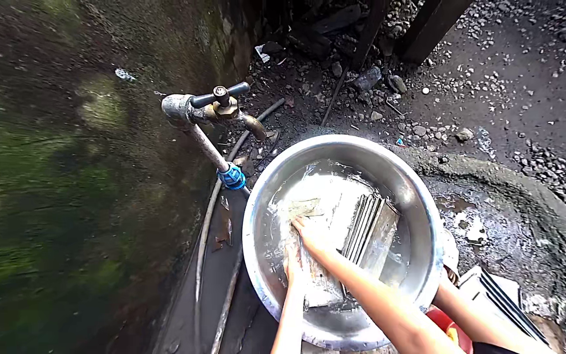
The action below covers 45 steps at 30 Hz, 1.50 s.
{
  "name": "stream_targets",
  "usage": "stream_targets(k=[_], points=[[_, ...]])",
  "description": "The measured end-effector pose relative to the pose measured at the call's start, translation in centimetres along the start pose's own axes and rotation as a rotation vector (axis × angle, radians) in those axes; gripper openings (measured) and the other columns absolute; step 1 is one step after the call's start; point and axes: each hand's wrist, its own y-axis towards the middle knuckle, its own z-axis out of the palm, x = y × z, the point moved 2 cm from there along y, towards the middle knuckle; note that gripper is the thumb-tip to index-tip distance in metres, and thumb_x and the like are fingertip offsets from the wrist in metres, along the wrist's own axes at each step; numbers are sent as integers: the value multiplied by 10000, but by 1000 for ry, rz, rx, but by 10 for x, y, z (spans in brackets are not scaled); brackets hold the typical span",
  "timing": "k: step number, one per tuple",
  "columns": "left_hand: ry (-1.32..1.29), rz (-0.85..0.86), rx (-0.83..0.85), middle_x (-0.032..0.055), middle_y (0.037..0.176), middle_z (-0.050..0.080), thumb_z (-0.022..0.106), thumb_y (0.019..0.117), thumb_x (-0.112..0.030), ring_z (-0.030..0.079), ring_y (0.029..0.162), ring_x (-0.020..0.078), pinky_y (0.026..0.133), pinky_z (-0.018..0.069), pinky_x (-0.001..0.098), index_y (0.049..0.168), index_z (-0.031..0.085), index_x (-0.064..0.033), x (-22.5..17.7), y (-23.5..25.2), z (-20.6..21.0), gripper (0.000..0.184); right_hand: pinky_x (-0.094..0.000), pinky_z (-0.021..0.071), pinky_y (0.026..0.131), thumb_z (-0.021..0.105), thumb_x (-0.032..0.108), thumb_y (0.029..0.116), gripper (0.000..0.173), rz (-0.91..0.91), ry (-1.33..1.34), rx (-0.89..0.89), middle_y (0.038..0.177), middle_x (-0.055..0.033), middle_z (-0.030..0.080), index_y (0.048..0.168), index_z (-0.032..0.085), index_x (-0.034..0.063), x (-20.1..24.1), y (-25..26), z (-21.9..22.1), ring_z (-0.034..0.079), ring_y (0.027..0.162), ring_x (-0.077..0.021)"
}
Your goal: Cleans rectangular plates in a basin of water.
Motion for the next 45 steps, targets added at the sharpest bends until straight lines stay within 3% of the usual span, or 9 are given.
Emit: stream_targets(k=[8,11,14,18,24,26,29,35,45], points=[[-133,69,-68,227,1244,600,298,1134,-307,585,1087,219,980,465,386,1322,538,91,-7,3,-2,501,-473,258,1245,422,-91,976,605,-22,-4,191,1661,-179,296,1571,337,-21,27,-103,44,278,1548,-327],[-121,86,-57,147,976,630,292,1132,-346,607,873,153,825,513,327,1154,597,73,-5,10,-2,519,-501,272,1234,419,-55,994,585,-62,-92,151,1656,-185,307,1572,341,-15,22,-85,47,295,1539,-342],[-95,56,-7,246,1341,590,236,1133,-376,576,1230,275,1067,440,433,1369,530,72,-4,14,-7,585,-500,233,1252,347,30,1047,552,-26,-55,132,1675,-187,259,1592,280,-18,23,-48,36,243,1559,-337],[-90,11,-18,254,1495,471,198,1133,-388,458,1388,310,1152,351,465,1440,463,70,-4,12,-4,612,-479,235,1251,305,96,1076,549,39,-101,84,1696,-138,222,1613,232,6,19,-18,28,231,1566,-315],[-96,17,-87,267,1356,533,221,1134,-383,538,1188,295,1010,433,441,1410,473,69,-5,11,-1,587,-561,294,1206,432,6,1011,610,-9,-69,99,1700,-171,182,1605,295,37,14,-99,58,190,1557,-424],[-73,18,-47,283,1433,500,232,1134,-372,513,1295,313,1089,404,455,1421,462,86,-4,8,-1,587,-568,270,1218,421,50,1036,596,-2,-87,138,1706,-132,185,1614,275,46,12,-110,62,185,1561,-411],[-18,111,-35,257,1224,614,251,1139,-299,592,1110,241,996,464,378,1276,559,118,-3,12,0,537,-576,196,1241,402,29,1024,595,-20,-69,165,1700,-127,216,1609,295,53,11,-81,52,201,1562,-391],[36,110,-60,258,1181,623,249,1140,-295,593,1101,249,998,459,405,1202,591,127,-10,4,0,546,-529,163,1262,318,275,1094,591,-73,-6,151,1701,-135,207,1626,215,39,5,-14,22,160,1583,-315],[-63,88,-17,263,1357,568,260,1137,-336,554,1239,281,1075,418,429,1375,523,85,1,12,-1,552,-534,168,1263,366,205,1056,566,-86,11,191,1654,-103,350,1597,322,46,9,-75,36,242,1562,-318]])
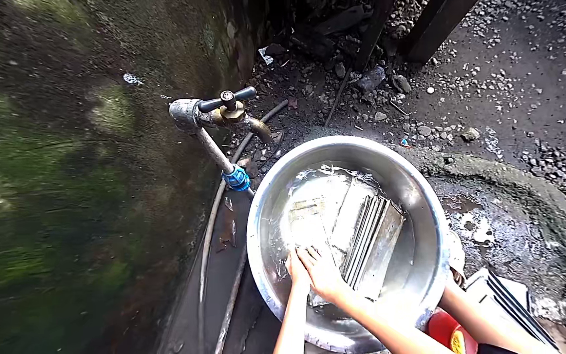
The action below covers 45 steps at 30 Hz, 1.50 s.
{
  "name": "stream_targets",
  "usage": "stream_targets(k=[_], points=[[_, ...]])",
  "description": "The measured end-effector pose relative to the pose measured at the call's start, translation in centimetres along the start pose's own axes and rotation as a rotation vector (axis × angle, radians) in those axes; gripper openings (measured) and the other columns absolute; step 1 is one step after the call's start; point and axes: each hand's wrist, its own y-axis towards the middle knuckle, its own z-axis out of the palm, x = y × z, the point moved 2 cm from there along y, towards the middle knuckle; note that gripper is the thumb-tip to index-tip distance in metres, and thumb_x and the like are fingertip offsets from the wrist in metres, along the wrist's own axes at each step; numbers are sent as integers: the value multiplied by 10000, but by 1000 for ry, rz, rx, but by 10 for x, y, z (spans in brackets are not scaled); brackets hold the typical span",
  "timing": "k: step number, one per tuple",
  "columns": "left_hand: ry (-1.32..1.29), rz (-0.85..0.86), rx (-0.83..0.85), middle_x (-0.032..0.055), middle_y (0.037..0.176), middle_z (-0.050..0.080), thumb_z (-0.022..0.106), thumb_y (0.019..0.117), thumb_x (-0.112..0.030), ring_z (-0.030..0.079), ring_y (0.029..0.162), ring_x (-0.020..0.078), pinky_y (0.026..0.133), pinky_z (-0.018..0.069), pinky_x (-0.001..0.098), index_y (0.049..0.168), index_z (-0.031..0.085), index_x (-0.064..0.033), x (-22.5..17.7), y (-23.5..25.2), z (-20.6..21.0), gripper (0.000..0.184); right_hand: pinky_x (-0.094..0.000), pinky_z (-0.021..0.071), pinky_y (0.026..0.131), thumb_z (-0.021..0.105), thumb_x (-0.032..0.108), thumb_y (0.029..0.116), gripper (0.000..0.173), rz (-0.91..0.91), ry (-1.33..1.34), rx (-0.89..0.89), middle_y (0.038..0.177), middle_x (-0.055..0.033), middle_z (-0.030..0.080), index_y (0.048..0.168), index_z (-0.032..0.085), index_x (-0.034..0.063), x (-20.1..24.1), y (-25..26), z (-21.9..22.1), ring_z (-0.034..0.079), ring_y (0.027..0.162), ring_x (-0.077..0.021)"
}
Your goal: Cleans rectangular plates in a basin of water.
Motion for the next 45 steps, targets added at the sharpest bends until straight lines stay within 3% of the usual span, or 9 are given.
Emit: stream_targets(k=[4,10,15,19,27,34,39,42,45], points=[[62,-11,-1,259,1177,627,234,1136,-351,598,1085,261,978,468,417,1255,575,108,-4,-1,0,585,-574,147,1254,350,243,1067,574,42,-36,-40,1668,-75,324,1621,290,106,2,25,-18,195,1573,-337],[44,-54,-10,271,1543,403,177,1132,-392,385,1446,320,1190,291,476,1471,417,78,-4,-2,-2,628,-549,144,1259,282,367,1111,586,67,-103,0,1687,-97,274,1621,271,78,-3,71,-41,172,1579,-329],[-74,-72,-12,247,1378,548,141,1127,-422,547,1236,276,1050,434,430,1415,481,59,0,3,1,656,-591,131,1252,355,180,1075,521,32,-35,18,1659,-92,342,1580,370,54,1,4,0,191,1576,-324],[-25,-48,-10,221,1151,619,230,1131,-396,596,1029,244,919,488,413,1280,561,69,0,2,2,590,-608,99,1253,335,223,1092,520,19,-73,-7,1659,-40,353,1603,350,130,-4,2,2,183,1579,-306],[-1,-45,34,238,1618,306,122,1128,-392,293,1508,307,1228,228,465,1538,341,39,-4,-1,-2,634,-582,162,1247,321,175,1075,557,107,-83,-120,1703,-86,226,1621,273,77,-2,67,-25,193,1576,-311],[-32,-23,-20,262,1462,487,194,1134,-371,511,1292,303,1073,409,447,1476,434,40,-5,-2,1,585,-600,350,1168,502,-62,944,497,70,-10,-354,1535,-80,531,1413,616,60,8,-39,48,440,1467,-321],[12,96,7,254,1409,541,240,1138,-236,533,1285,252,1108,397,389,1397,505,90,-5,-3,-3,494,-520,264,1236,399,77,1051,501,56,-2,-361,1637,-65,389,1551,441,74,1,25,2,324,1534,-274],[8,79,-48,217,1172,619,310,1133,-229,582,1038,194,943,463,343,1273,573,105,-7,-2,-4,447,-524,267,1232,418,87,1030,537,164,-16,-401,1619,-161,395,1561,387,9,0,62,-23,384,1497,-334],[-16,141,-25,237,1267,620,425,1097,-115,616,1081,176,976,494,328,1325,546,122,-9,1,-3,351,-547,255,1239,427,-4,989,574,164,71,-394,1634,-162,366,1559,418,60,-5,36,-3,319,1529,-342]])
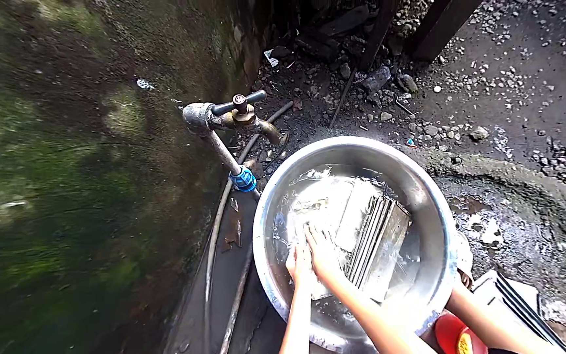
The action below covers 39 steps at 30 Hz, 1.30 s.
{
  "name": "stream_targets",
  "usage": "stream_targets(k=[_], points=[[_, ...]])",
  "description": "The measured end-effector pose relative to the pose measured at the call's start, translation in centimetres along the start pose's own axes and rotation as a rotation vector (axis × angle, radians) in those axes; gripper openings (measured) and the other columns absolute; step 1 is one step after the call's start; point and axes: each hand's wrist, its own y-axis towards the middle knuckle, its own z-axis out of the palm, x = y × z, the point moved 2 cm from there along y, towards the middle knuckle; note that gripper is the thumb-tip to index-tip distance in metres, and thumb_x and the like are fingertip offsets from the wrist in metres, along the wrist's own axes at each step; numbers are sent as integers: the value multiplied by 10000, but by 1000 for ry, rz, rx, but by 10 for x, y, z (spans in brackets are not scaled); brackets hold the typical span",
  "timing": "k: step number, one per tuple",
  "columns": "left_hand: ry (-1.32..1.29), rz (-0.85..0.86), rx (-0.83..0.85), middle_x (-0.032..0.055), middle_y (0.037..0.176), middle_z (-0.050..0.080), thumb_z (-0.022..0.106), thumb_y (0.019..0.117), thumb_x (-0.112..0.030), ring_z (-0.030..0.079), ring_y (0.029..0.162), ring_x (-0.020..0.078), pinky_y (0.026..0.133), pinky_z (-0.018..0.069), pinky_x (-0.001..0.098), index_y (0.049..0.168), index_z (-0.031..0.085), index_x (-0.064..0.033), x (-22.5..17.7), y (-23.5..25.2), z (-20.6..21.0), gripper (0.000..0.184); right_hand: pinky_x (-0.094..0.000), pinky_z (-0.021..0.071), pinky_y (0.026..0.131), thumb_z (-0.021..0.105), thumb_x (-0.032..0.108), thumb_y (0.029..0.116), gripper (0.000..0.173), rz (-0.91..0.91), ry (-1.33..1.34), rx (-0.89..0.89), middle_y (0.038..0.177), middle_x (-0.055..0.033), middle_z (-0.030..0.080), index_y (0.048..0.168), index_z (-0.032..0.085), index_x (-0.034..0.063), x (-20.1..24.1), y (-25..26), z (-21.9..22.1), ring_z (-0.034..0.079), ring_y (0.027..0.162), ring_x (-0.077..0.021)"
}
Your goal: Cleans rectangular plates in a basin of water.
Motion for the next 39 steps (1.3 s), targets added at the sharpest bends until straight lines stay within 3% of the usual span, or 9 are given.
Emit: stream_targets(k=[4,9,12,16,19,24,28,30,39], points=[[61,47,5,262,1371,581,480,1058,-34,591,1227,233,1065,453,358,1366,526,122,4,-1,0,349,-584,318,1197,474,-76,945,613,-95,-32,58,1625,-128,394,1536,471,86,-20,-70,8,374,1501,-355],[101,51,18,243,1208,658,467,1072,-64,646,1073,194,974,510,341,1319,577,106,4,-2,-6,319,-525,267,1231,396,50,1031,567,107,-115,23,1660,-142,320,1595,336,57,-1,-1,-11,337,1523,-328],[93,-14,66,261,1274,619,402,1107,-134,621,1125,231,1004,488,372,1367,531,106,3,-5,-7,376,-476,232,1255,356,28,1028,555,163,-75,-26,1648,-146,345,1583,350,34,3,36,-13,314,1537,-289],[233,-115,260,265,1622,277,345,1117,-206,363,1467,346,1184,324,478,1601,195,9,0,-20,-10,550,-465,234,1259,333,21,1036,545,100,-51,-40,1654,-184,313,1580,331,-1,-8,46,-13,293,1544,-316],[235,-149,338,221,1664,192,301,1127,-254,338,1483,324,1168,345,484,1629,111,-62,3,-27,-14,571,-494,296,1221,333,44,1053,575,197,-24,51,1690,-161,228,1622,253,65,-2,47,-23,292,1540,-338],[165,94,259,299,1507,438,304,1105,-101,484,1375,291,1159,369,388,1492,384,107,2,-23,-9,446,-463,273,1241,393,69,1027,546,139,68,-77,1661,-185,293,1567,359,-7,-9,20,-14,288,1541,-348],[44,29,132,241,1345,568,306,1119,-130,606,1135,191,987,493,333,1472,416,74,-3,-12,-9,423,-509,319,1220,417,78,1049,474,-10,188,2,1585,-199,432,1514,465,-4,-3,-70,-6,395,1487,-368],[39,-17,122,246,1403,536,305,1125,-147,577,1193,203,1025,461,345,1498,392,61,-2,-11,-9,436,-514,359,1195,468,-14,995,506,-67,162,11,1570,-203,453,1501,481,-11,0,-87,0,434,1462,-372],[50,11,130,253,1430,526,348,1113,-133,564,1252,240,1071,444,372,1488,411,70,-5,-9,-9,431,-496,272,1242,380,109,1063,503,139,38,-117,1592,-248,396,1539,382,-56,8,9,-4,356,1506,-373]])
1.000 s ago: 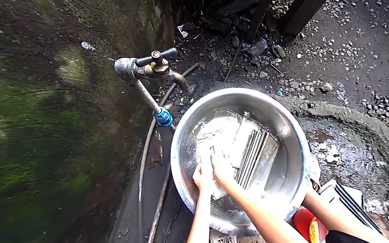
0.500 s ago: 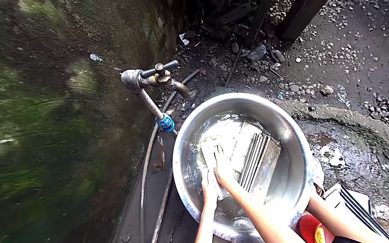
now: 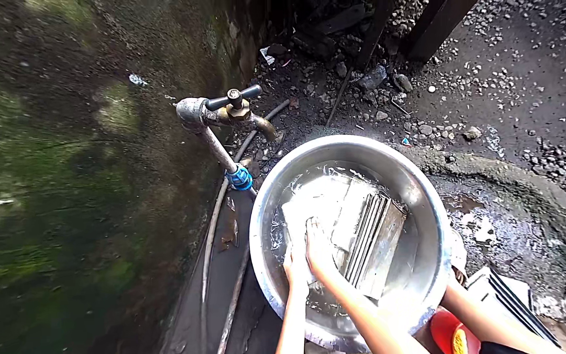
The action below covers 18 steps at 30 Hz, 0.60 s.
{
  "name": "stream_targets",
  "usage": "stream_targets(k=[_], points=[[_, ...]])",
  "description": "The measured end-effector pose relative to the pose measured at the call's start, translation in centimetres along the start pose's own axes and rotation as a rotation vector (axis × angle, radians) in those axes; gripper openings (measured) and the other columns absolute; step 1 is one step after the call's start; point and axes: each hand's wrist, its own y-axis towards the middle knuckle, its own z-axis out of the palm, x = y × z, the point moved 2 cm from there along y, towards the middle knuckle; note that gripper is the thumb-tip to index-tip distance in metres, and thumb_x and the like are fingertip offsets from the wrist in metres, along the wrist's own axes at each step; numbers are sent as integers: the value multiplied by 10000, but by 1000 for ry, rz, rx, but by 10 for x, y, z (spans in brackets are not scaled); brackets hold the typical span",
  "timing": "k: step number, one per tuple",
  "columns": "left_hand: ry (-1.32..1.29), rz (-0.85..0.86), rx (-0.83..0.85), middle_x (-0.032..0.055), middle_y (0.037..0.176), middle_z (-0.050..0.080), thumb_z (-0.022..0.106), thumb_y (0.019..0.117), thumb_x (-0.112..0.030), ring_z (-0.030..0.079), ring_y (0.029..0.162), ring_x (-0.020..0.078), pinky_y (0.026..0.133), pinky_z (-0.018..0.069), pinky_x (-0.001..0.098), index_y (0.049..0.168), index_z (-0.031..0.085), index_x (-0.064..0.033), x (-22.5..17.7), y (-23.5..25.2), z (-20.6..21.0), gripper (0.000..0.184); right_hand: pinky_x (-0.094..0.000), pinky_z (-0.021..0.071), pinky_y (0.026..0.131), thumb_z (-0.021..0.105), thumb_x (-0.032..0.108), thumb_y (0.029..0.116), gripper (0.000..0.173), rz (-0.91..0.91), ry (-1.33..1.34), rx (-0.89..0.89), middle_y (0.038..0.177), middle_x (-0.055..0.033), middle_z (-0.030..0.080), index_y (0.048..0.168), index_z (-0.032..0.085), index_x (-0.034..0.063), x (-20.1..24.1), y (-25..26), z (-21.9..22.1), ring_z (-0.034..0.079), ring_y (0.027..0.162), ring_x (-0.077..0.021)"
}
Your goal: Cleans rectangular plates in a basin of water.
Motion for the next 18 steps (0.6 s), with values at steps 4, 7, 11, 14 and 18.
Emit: stream_targets(k=[4,7,11,14,18], points=[[17,-7,-15,232,1364,575,394,1095,-111,608,1150,207,985,497,361,1483,425,45,1,1,0,419,-539,293,1225,450,134,1041,515,-80,21,39,1580,-232,424,1512,422,-73,-15,-75,10,371,1493,-399],[34,-35,-46,242,1347,581,399,1098,-102,610,1129,199,987,491,345,1472,442,62,0,-2,2,411,-508,303,1227,441,141,1048,506,-130,-27,72,1566,-229,446,1515,432,-52,-19,-66,9,408,1476,-381],[25,-19,-44,261,1334,587,396,1101,-102,607,1171,226,1026,482,360,1417,482,95,6,3,-1,382,-489,263,1241,355,161,1076,505,-107,-105,107,1590,-207,422,1544,396,-24,-11,1,-2,394,1487,-352],[52,-21,-57,268,1428,536,398,1100,-101,556,1285,262,1102,421,390,1463,448,85,4,3,-2,411,-506,280,1233,385,118,1053,480,-112,-87,74,1572,-212,447,1497,458,-50,-7,-1,3,391,1488,-357],[62,-39,-91,249,1316,606,412,1091,-88,611,1145,223,1005,481,360,1417,499,87,8,3,0,381,-534,375,1179,492,19,968,519,-215,-108,44,1570,-204,452,1483,489,-45,-15,-80,16,426,1467,-371]])
